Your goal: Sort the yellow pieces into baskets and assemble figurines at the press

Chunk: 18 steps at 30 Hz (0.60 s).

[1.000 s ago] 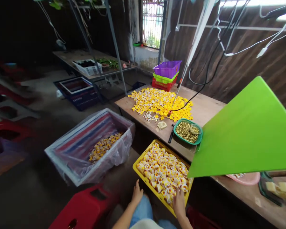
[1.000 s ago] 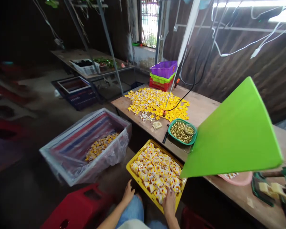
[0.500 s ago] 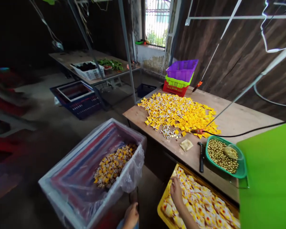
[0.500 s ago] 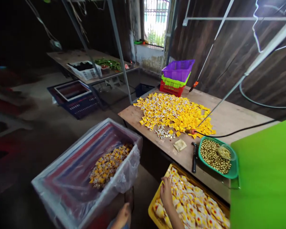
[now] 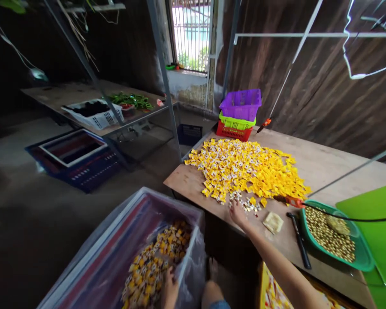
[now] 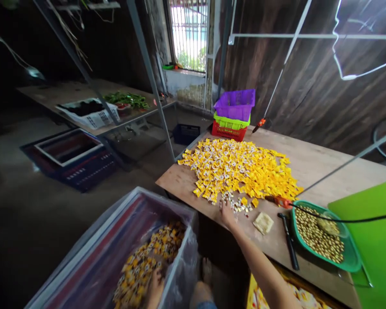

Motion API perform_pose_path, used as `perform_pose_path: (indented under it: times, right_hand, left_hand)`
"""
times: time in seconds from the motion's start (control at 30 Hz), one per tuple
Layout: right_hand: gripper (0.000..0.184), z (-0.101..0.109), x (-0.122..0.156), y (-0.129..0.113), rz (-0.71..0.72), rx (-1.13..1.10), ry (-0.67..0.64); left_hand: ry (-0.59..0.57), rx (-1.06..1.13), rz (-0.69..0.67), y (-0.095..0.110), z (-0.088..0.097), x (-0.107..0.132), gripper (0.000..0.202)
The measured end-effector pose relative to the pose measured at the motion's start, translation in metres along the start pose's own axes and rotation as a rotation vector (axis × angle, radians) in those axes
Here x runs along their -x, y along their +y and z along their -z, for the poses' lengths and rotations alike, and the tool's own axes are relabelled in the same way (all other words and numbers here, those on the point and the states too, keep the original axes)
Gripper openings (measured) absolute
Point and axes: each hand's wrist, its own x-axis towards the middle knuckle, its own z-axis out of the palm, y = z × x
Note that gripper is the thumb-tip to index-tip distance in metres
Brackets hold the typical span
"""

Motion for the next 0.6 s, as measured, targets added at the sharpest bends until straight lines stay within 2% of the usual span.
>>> perform_pose_path:
  times: [0.07,0.13,0.23,0.3,0.37,0.43,0.53,0.6]
  right_hand:
    - [0.044,0.013,-0.034,0.001,0.002,-0.045,0.033]
    - [0.035,0.031,-0.080,0.001,0.020,-0.092,0.071]
    - [0.025,0.065,-0.171,-0.004,0.045,-0.167,0.100]
    - [0.024,0.089,-0.244,-0.011,0.043,-0.223,0.100]
    - [0.025,0.112,-0.321,-0.019,0.033,-0.282,0.117]
    - [0.025,0.136,-0.398,-0.027,0.017,-0.340,0.157]
    - [0.025,0.176,-0.501,-0.039,-0.011,-0.420,0.245]
    - [0.027,0.204,-0.558,-0.046,-0.019,-0.461,0.315]
  left_hand:
    - [0.060,0.033,-0.131,0.056,-0.009,-0.035,0.045]
    - [0.152,0.091,-0.253,0.123,-0.013,-0.070,0.048]
    - [0.221,0.222,-0.447,0.220,-0.011,-0.124,0.049]
    - [0.231,0.256,-0.503,0.268,-0.010,-0.158,0.048]
    - [0.226,0.223,-0.498,0.299,-0.011,-0.185,0.050]
    - [0.202,0.146,-0.504,0.314,-0.014,-0.201,0.055]
    - [0.154,0.014,-0.489,0.320,-0.018,-0.206,0.064]
    - [0.108,-0.070,-0.432,0.319,-0.020,-0.205,0.068]
